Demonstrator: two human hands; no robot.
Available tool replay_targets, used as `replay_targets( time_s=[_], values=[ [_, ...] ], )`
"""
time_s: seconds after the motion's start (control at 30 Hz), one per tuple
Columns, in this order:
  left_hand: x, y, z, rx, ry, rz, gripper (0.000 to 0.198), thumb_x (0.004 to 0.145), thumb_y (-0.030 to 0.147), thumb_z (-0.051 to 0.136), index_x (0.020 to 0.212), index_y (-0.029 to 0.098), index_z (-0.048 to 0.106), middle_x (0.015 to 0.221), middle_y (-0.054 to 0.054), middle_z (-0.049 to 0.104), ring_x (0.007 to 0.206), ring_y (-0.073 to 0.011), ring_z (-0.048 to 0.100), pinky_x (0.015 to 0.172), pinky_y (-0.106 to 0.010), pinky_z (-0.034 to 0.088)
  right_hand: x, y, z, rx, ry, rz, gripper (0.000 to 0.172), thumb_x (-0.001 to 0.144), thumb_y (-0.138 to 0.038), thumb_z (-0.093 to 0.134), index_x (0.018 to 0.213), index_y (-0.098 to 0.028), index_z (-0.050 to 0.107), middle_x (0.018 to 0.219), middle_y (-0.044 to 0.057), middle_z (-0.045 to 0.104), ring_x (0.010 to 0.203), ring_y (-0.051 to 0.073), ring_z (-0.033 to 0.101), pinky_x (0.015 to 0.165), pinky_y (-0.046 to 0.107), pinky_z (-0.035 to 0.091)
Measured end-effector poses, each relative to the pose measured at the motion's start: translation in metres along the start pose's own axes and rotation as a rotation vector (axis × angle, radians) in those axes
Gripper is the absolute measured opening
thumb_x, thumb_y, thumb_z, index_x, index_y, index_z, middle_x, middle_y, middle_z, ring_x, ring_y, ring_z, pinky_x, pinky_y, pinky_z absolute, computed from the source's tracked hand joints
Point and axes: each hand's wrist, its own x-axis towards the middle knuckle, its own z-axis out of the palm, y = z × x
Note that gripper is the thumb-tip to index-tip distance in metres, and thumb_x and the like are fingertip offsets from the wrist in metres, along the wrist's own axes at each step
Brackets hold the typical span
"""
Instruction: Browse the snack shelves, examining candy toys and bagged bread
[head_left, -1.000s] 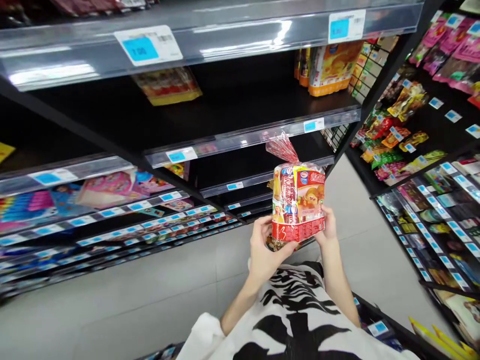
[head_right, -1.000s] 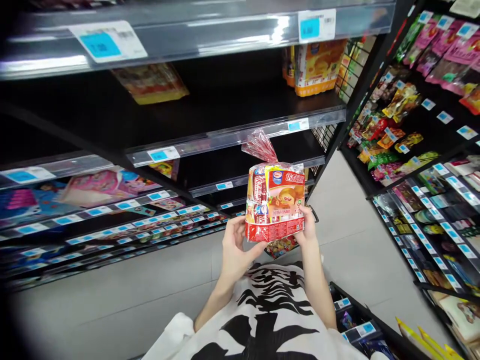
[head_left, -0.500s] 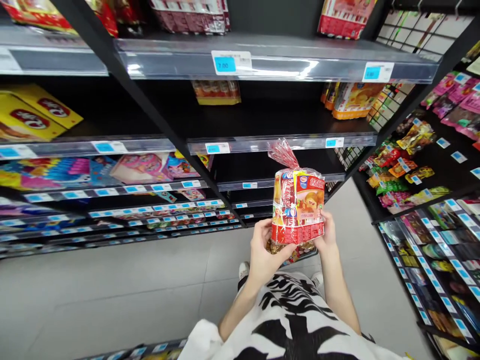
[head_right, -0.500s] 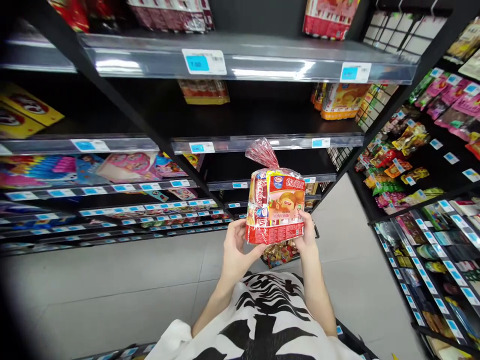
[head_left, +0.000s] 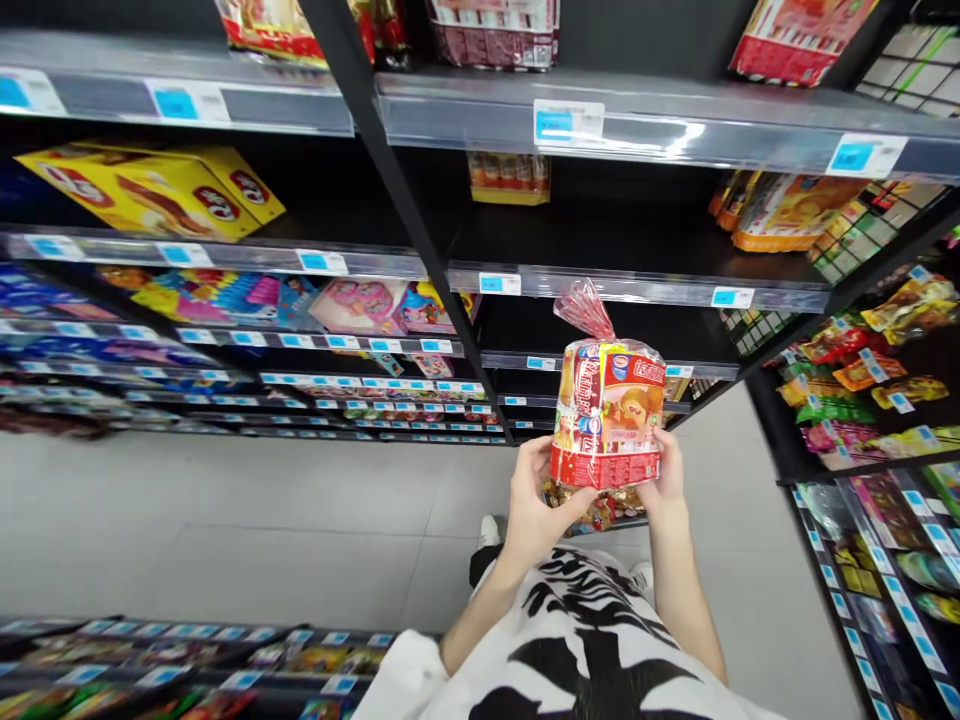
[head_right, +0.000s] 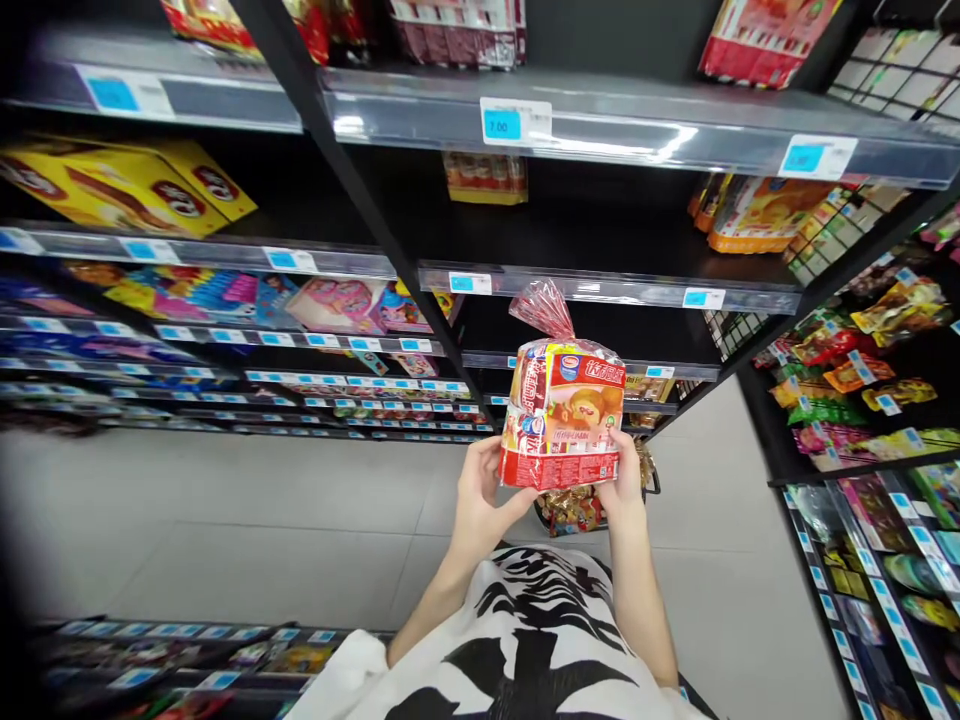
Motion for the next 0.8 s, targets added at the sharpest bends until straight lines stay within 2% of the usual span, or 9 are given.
replay_targets(
  time_s=[0.23,0.43,0.6,0.8],
  values=[
    [0.004,-0.002,-0.004,-0.059,-0.048,-0.012,0.065,0.074,0.037,0.088,0.127,0.022,0.054,0.126,-0.012,0.068,0.117,-0.0285,0.067,0.101,-0.039,0.053,-0.007,-0.004,-0.004,-0.025,0.058,-0.001,0.041,0.072,-0.039,0.077,0.109,-0.023,0.075,0.106,0.002,0.083,0.096,0.028,0.079,0.091,0.043,0.065],
    [0.002,-0.011,-0.003,-0.172,-0.045,-0.043,0.066,0.083,0.045,0.08,0.138,0.024,0.051,0.141,-0.014,0.061,0.131,-0.0297,0.061,0.109,-0.042,0.05,-0.017,-0.013,-0.006,-0.089,0.116,-0.076,0.034,0.071,-0.035,0.081,0.101,-0.021,0.075,0.095,0.001,0.083,0.091,0.027,0.079,0.091,0.04,0.064],
    [0.004,-0.021,0.005,-0.228,-0.002,-0.118,0.068,0.082,0.047,0.082,0.138,0.024,0.052,0.141,-0.013,0.062,0.129,-0.0283,0.062,0.107,-0.04,0.051,-0.03,-0.021,-0.003,-0.197,0.08,-0.19,0.037,0.073,-0.032,0.085,0.107,-0.023,0.074,0.107,0.001,0.082,0.099,0.026,0.078,0.09,0.036,0.062],
    [0.001,-0.021,0.01,-0.21,0.044,-0.181,0.065,0.081,0.046,0.084,0.134,0.024,0.054,0.135,-0.011,0.066,0.122,-0.0268,0.066,0.107,-0.04,0.052,-0.036,-0.024,0.001,-0.227,0.014,-0.213,0.044,0.075,-0.032,0.086,0.117,-0.024,0.073,0.118,0.003,0.08,0.108,0.027,0.076,0.094,0.035,0.061]
  ],
)
